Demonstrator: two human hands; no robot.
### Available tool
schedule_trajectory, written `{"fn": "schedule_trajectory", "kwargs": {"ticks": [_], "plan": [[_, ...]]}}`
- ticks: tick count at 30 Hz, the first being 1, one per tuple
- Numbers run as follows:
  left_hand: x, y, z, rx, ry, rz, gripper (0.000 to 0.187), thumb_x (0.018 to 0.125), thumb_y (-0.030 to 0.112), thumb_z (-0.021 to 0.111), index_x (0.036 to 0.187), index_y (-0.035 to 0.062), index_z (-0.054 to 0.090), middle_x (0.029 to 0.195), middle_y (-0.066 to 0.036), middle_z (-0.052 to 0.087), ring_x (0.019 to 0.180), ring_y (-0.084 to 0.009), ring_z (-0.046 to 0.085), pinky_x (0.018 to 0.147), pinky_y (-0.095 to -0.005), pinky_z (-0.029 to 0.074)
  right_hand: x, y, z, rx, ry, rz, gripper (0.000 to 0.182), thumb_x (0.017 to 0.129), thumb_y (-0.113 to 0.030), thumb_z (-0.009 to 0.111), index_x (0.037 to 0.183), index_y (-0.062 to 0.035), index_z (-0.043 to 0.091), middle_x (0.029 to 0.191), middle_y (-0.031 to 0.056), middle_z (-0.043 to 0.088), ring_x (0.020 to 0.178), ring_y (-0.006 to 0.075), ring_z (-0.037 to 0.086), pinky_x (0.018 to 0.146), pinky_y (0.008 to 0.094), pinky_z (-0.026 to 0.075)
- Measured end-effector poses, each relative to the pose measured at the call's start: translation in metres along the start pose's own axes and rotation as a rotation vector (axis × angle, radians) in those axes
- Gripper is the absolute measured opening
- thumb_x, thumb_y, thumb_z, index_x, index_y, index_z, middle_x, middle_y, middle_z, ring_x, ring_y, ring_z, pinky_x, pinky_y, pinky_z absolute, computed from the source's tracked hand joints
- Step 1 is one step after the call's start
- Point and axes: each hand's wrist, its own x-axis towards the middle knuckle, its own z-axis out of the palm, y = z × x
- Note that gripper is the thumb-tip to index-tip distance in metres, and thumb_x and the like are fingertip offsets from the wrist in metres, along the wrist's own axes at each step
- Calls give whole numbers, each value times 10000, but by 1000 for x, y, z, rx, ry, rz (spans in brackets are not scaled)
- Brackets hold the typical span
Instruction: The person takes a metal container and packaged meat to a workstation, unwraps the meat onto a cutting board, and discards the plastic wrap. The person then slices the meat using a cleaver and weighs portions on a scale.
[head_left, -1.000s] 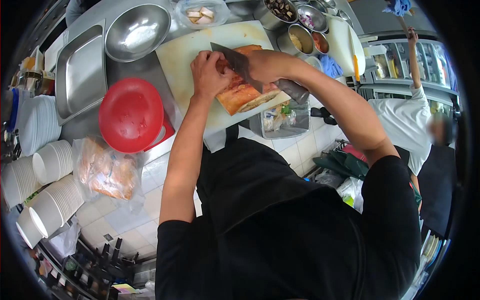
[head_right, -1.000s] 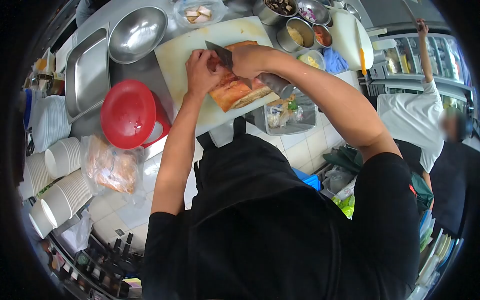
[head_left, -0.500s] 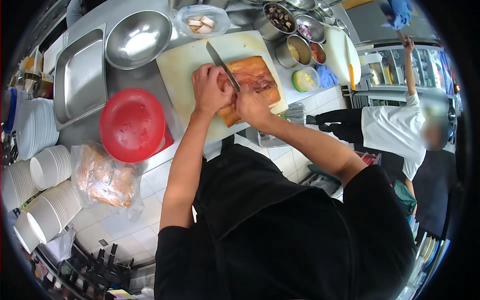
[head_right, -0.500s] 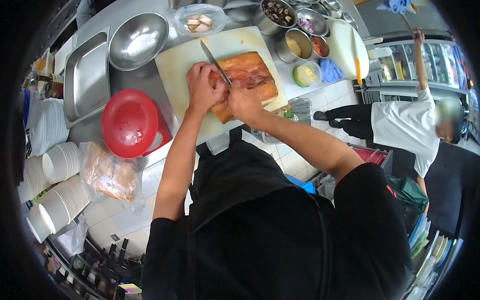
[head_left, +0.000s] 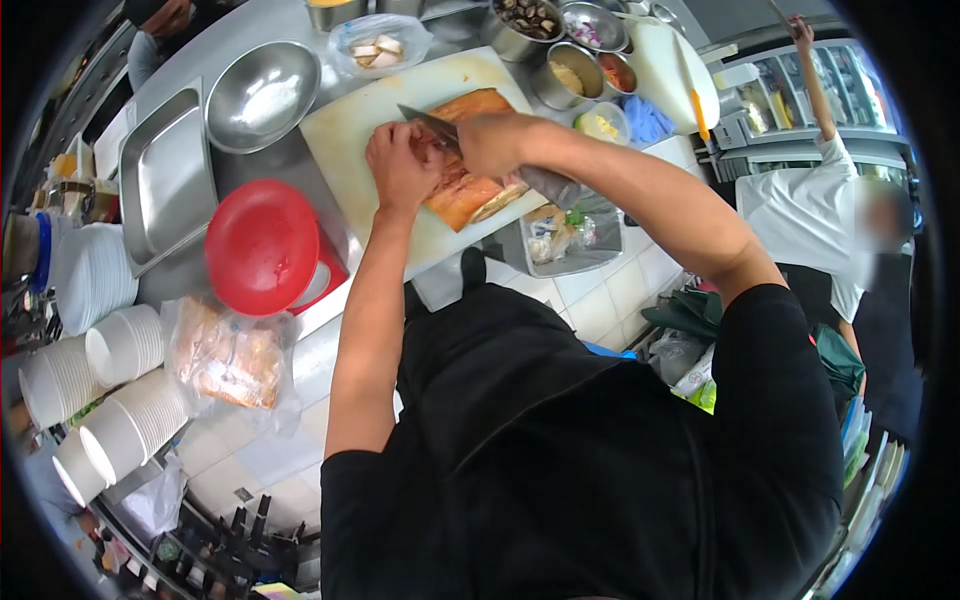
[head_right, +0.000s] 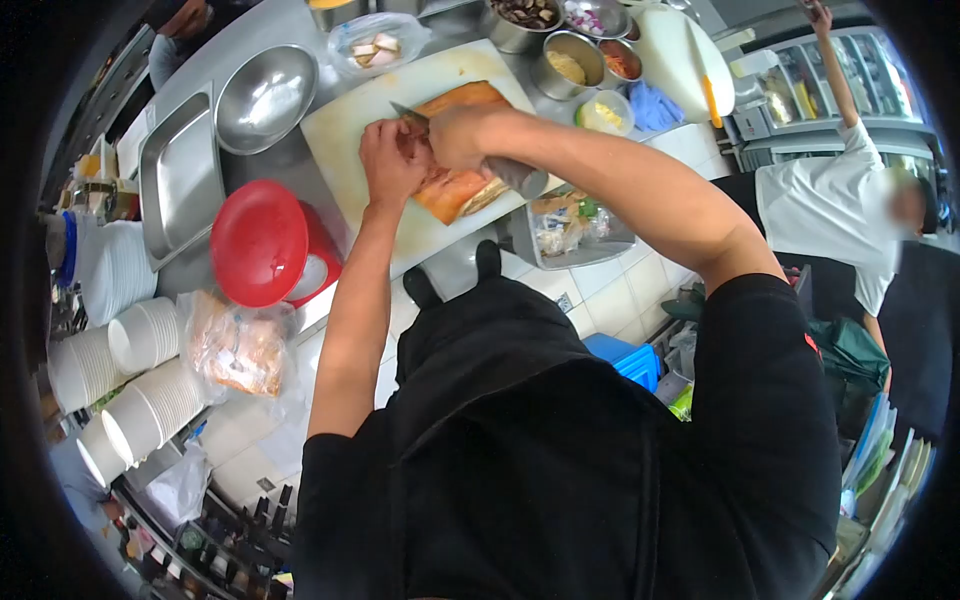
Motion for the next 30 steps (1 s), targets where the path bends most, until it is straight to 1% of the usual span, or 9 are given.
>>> {"fn": "schedule_trajectory", "kwargs": {"ticks": [9, 11, 13, 15, 19, 20, 23, 25, 30], "plan": [[6, 3, -1, -24, 7, -17, 297, 652, 152, 665, 909, 84, 533, 975, -129, 501, 972, -340, 486, 881, -465, 379, -1, 18, 58, 191, 126, 97, 271, 819, -99, 484, 916, 133, 584, 753, 237, 668, 594, 326, 675, 582, 434, 546], [-1, 4, -3, -44, 3, -14, 298, 653, 151, 664, 911, 81, 532, 980, -131, 502, 975, -341, 485, 885, -465, 377, 34, 30, 113, -154, 524, 62, 298, 839, -128, 496, 992, 122, 551, 801, 257, 666, 684, 365, 681, 631, 456, 543], [0, 4, -1, -30, 89, 79, 301, 662, 146, 666, 922, 76, 532, 993, -138, 503, 990, -341, 480, 892, -466, 374, 41, 35, 121, -70, 602, 138, 282, 832, -136, 500, 975, 100, 560, 806, 268, 662, 766, 394, 675, 674, 473, 534], [-1, 2, 0, -30, 74, 62, 301, 665, 145, 670, 924, 77, 531, 998, -140, 504, 989, -341, 481, 891, -467, 375, 32, 35, 121, -27, 675, -113, 262, 811, -124, 506, 939, 93, 577, 824, 287, 657, 764, 401, 672, 693, 460, 535], [0, 4, 2, 24, 46, 9, 302, 674, 140, 681, 929, 82, 530, 1003, -140, 504, 987, -342, 482, 889, -465, 380, 1, 35, 73, 24, 474, -159, 226, 802, -97, 498, 890, 62, 633, 881, 261, 664, 833, 387, 670, 768, 447, 528], [-1, 4, 1, 32, 40, 3, 302, 674, 140, 681, 929, 82, 530, 1003, -140, 504, 987, -342, 482, 889, -465, 380, -50, 7, 24, 87, -16, 65, 228, 801, -88, 499, 913, 50, 640, 866, 235, 670, 816, 387, 671, 761, 446, 532], [4, 8, 2, 44, 50, 6, 284, 689, 113, 672, 939, 75, 541, 1002, -133, 508, 984, -331, 490, 884, -443, 393, -62, 38, 92, 212, 112, 73, 217, 801, -82, 508, 919, 76, 598, 811, 242, 667, 734, 394, 674, 690, 442, 547], [1, 10, -1, 38, 40, 44, 286, 687, 107, 670, 939, 73, 540, 1000, -129, 511, 974, -325, 494, 881, -440, 395, -43, 55, 158, 45, 458, 56, 181, 803, -61, 499, 908, 80, 540, 742, 243, 656, 675, 386, 670, 612, 449, 546], [-3, 3, -1, 19, -4, 69, 288, 680, 119, 674, 926, 72, 533, 998, -135, 513, 975, -330, 492, 880, -439, 397, -34, 67, 194, 96, 568, -22, 123, 802, -26, 478, 888, 59, 500, 684, 230, 641, 626, 376, 662, 532, 456, 528]]}}
